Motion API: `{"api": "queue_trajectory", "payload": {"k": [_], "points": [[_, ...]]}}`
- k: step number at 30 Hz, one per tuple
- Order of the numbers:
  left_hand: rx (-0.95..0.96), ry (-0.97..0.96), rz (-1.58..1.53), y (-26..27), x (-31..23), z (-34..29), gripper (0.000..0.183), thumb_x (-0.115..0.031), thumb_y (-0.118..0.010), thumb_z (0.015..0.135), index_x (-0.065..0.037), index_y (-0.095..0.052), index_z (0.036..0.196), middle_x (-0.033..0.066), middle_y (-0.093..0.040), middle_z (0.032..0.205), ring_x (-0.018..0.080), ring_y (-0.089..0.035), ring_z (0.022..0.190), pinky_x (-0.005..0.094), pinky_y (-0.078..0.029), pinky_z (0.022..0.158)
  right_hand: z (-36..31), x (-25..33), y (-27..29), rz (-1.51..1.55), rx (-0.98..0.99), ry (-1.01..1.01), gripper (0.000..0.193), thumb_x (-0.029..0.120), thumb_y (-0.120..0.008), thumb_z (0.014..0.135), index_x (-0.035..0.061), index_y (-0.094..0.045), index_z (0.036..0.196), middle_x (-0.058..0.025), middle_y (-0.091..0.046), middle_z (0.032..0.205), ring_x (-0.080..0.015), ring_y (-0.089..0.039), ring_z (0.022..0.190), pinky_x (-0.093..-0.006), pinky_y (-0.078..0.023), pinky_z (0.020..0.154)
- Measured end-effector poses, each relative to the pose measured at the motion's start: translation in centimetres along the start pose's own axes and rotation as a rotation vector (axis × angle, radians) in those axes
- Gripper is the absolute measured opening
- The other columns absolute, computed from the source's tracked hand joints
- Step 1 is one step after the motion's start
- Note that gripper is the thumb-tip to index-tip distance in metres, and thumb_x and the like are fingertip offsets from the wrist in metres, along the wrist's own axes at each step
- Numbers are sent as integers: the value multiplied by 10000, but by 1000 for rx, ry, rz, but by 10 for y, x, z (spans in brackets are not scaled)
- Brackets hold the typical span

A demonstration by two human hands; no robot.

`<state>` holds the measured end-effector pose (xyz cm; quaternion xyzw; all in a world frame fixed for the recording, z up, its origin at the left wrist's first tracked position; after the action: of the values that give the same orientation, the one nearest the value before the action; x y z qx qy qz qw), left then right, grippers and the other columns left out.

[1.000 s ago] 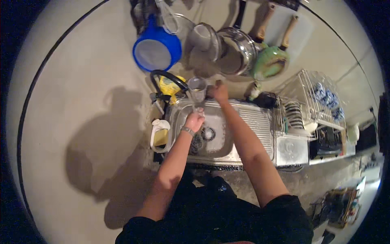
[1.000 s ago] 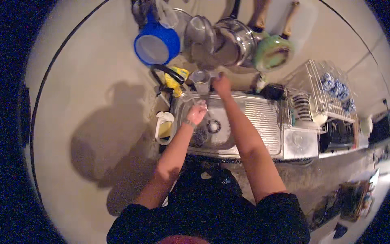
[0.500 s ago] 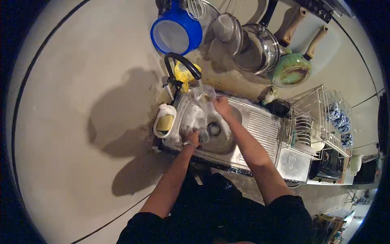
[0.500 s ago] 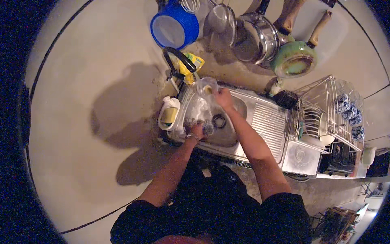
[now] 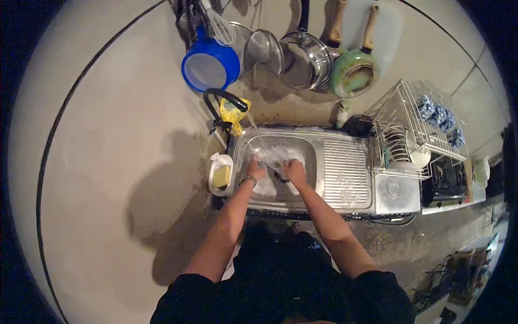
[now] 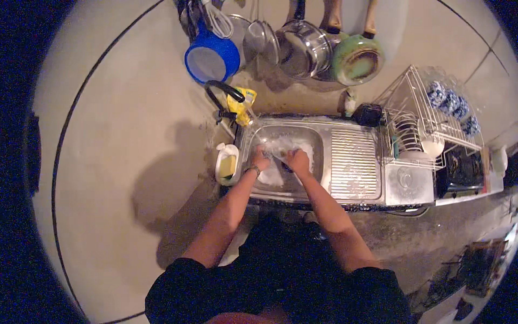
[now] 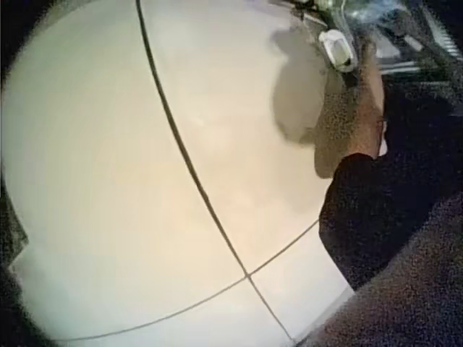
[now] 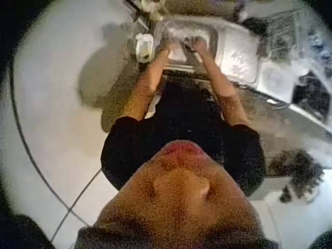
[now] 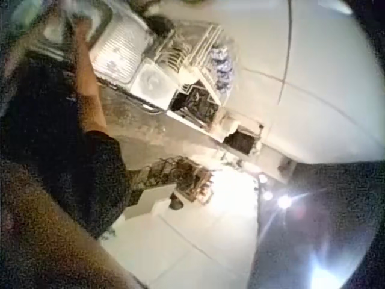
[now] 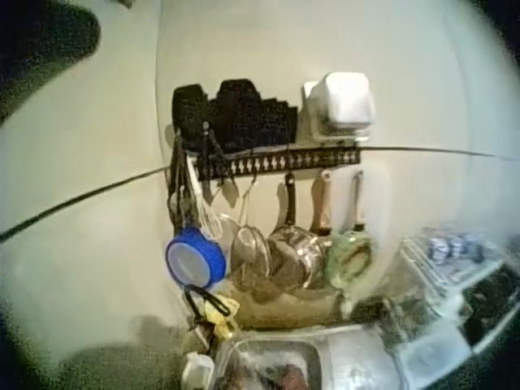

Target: Scrubbing and cleaning the kitchen sink and the surrounding metal counter surface with a sponge and soapy water.

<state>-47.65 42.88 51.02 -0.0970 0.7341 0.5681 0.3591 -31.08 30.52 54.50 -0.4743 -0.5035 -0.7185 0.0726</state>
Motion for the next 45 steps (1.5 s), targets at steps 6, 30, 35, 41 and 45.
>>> {"api": "queue_trajectory", "payload": {"k": [6,30,35,41,45], "points": [[204,-199,407,25,-41,64,392,-296,-684,756,-53,-622,1058,216,-667,1042,414,-631,1005,495,-515,856,-26,37,6,-1,-78,-94,463,409,-577,905,-22,-662,759,-276,-635,755,-453,-643,765,-527,-501,718],[435,452,-1187,-113,-16,87,168,-265,-693,758,-109,-647,716,72,-570,645,243,-532,563,409,-437,530,-48,-12,46,106,-455,-254,480,400,-644,902,-51,-601,741,-263,-611,697,-438,-608,676,-495,-457,641],[157,578,-1218,10,-71,47,198,-242,-666,751,-102,-574,646,15,-493,611,165,-454,560,370,-367,507,-35,16,32,201,-365,-132,505,421,-637,910,-50,-594,732,-238,-602,665,-402,-590,626,-472,-450,620],[72,605,-1268,12,-49,39,211,-324,-635,740,-143,-529,723,20,-452,578,208,-459,463,345,-344,411,-41,20,32,259,-207,-129,485,414,-645,905,-48,-643,756,-228,-631,683,-341,-603,615,-445,-457,619],[325,591,-1651,24,-54,29,195,-339,-577,795,-151,-560,745,49,-555,658,233,-557,580,350,-383,457,-38,-14,32,275,-78,-127,455,431,-652,905,-14,-691,815,-99,-653,669,-161,-597,632,-323,-468,613]]}}
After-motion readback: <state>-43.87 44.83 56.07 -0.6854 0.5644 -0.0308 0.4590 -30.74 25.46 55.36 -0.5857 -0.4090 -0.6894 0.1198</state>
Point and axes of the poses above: each hand's wrist, its own z-axis towards the middle knuckle, its own y-axis out of the back of the hand, x = y × z, the point moved 1 cm from there along z, towards the middle knuckle
